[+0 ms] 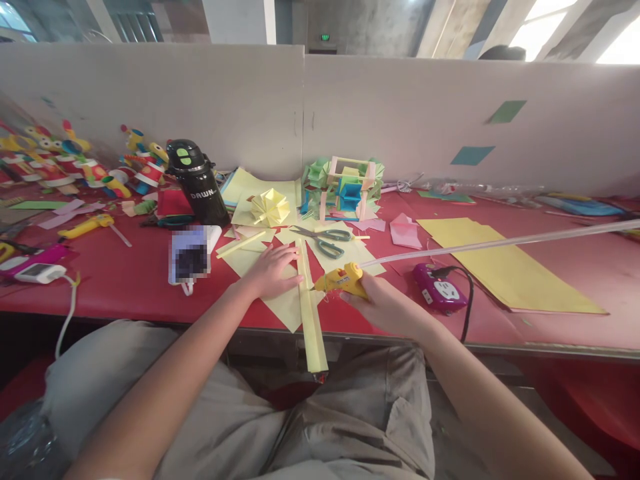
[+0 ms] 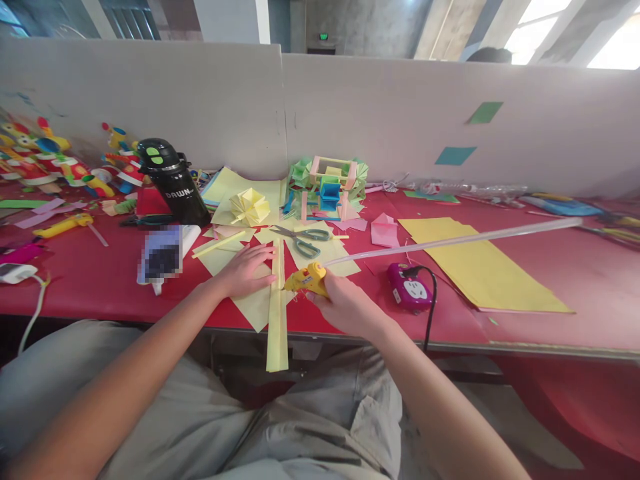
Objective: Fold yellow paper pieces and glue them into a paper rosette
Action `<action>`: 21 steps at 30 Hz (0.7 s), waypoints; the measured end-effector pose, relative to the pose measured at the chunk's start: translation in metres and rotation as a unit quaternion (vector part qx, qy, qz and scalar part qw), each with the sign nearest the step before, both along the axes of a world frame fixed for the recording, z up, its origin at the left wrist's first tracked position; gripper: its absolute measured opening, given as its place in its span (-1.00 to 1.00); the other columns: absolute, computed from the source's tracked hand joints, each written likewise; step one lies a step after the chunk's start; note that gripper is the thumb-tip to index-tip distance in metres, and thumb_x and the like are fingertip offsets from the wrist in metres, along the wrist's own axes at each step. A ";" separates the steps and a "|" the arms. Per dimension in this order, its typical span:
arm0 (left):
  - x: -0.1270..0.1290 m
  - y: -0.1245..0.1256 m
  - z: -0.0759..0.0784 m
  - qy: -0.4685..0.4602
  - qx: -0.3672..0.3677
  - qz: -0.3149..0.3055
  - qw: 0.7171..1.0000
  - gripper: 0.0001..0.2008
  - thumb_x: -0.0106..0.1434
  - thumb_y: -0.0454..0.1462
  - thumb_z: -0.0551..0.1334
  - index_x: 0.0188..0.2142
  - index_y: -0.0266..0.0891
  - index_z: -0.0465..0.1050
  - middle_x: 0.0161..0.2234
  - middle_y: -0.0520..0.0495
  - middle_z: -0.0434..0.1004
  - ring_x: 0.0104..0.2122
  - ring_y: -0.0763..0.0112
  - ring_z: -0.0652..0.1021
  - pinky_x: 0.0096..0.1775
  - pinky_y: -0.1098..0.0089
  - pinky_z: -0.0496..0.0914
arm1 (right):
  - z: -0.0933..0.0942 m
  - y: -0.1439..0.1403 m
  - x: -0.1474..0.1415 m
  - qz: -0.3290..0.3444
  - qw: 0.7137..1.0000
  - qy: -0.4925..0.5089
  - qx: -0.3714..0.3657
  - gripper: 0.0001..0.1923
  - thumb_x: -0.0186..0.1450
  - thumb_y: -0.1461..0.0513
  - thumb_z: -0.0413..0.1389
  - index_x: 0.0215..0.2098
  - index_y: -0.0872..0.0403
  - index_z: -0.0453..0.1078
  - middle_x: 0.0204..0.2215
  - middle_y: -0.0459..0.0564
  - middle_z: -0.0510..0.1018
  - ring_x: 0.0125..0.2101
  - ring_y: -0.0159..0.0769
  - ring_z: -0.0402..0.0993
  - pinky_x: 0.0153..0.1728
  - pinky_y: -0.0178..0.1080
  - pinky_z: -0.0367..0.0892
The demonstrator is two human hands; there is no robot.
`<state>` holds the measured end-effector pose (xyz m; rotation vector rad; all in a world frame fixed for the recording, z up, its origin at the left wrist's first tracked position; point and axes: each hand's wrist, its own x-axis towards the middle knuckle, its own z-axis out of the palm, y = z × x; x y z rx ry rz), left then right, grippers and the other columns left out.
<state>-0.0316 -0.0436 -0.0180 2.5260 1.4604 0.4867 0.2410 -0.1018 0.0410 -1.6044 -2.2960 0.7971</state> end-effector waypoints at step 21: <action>0.000 0.000 0.001 0.001 0.001 -0.003 1.000 -0.49 0.29 0.09 0.13 0.10 -0.11 0.40 0.31 -0.10 0.28 0.31 0.03 0.26 0.32 -0.11 0.07 | 0.004 -0.010 0.010 0.031 0.999 0.003 -0.021 -0.75 0.35 0.04 0.02 -0.35 0.02 0.17 -0.44 -0.04 0.44 -0.50 -0.34 0.28 -0.48 -0.27 0.22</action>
